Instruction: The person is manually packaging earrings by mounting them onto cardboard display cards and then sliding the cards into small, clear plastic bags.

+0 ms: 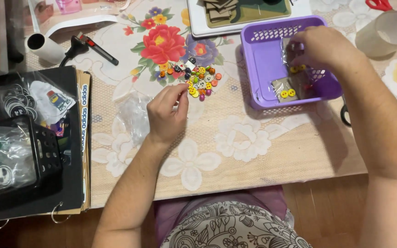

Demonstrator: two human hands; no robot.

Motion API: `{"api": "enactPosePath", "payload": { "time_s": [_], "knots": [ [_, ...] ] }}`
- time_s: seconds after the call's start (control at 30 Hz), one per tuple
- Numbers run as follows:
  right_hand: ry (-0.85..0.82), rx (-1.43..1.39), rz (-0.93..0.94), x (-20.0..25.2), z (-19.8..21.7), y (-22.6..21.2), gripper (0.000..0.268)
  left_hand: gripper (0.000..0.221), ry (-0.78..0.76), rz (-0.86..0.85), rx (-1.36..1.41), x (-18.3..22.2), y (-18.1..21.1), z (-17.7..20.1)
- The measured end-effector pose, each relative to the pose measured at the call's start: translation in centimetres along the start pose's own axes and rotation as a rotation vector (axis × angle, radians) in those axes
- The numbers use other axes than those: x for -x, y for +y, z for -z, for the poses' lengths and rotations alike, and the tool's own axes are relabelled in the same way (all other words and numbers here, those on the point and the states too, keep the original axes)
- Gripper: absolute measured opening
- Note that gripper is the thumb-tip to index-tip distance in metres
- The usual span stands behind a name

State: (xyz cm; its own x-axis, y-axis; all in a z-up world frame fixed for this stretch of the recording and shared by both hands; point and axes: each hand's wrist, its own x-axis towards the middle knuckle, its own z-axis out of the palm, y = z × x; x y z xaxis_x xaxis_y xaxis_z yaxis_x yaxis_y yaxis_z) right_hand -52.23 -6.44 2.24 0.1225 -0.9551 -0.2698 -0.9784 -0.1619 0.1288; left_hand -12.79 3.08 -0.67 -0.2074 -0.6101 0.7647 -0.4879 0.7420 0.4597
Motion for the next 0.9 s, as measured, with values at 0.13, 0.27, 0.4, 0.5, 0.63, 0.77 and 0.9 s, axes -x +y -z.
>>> {"api": "enactPosePath", "payload": {
  "time_s": [0.13,0.27,0.4,0.5,0.63,0.77,0.9],
  "knots": [
    [0.039,-0.012,0.063,-0.7,-0.8,0.1,0.075,0.014,0.007,0.014,0.011,0.2,-0.2,-0.1],
    [-0.111,0.131,-0.035,-0.6,0.6,-1.2,0.041,0.014,0.006,0.005,0.004,0.0,-0.1,-0.1],
    [-0.124,0.065,-0.073,0.3,2.4,-2.3,0.033,0.013,-0.004,-0.048,-0.030,0.0,-0.1,0.2],
    [-0.102,-0.138,-0.101,1.0,3.3,-3.3,0.070,0.014,-0.010,-0.067,-0.052,0.2,-0.2,0.2],
    [-0.146,-0.067,-0.093,-1.1,1.8,-2.5,0.087,0.016,-0.014,-0.082,-0.046,0.3,-0.3,0.1],
    [-0.242,-0.021,-0.189,-0.1,4.6,-4.3,0.061,0.016,-0.014,-0.088,-0.042,0.2,-0.3,0.2],
    [-0.177,-0.129,-0.166,0.3,5.4,-3.3,0.029,0.014,0.004,-0.097,-0.059,0.3,-0.3,0.0]
  ]
}}
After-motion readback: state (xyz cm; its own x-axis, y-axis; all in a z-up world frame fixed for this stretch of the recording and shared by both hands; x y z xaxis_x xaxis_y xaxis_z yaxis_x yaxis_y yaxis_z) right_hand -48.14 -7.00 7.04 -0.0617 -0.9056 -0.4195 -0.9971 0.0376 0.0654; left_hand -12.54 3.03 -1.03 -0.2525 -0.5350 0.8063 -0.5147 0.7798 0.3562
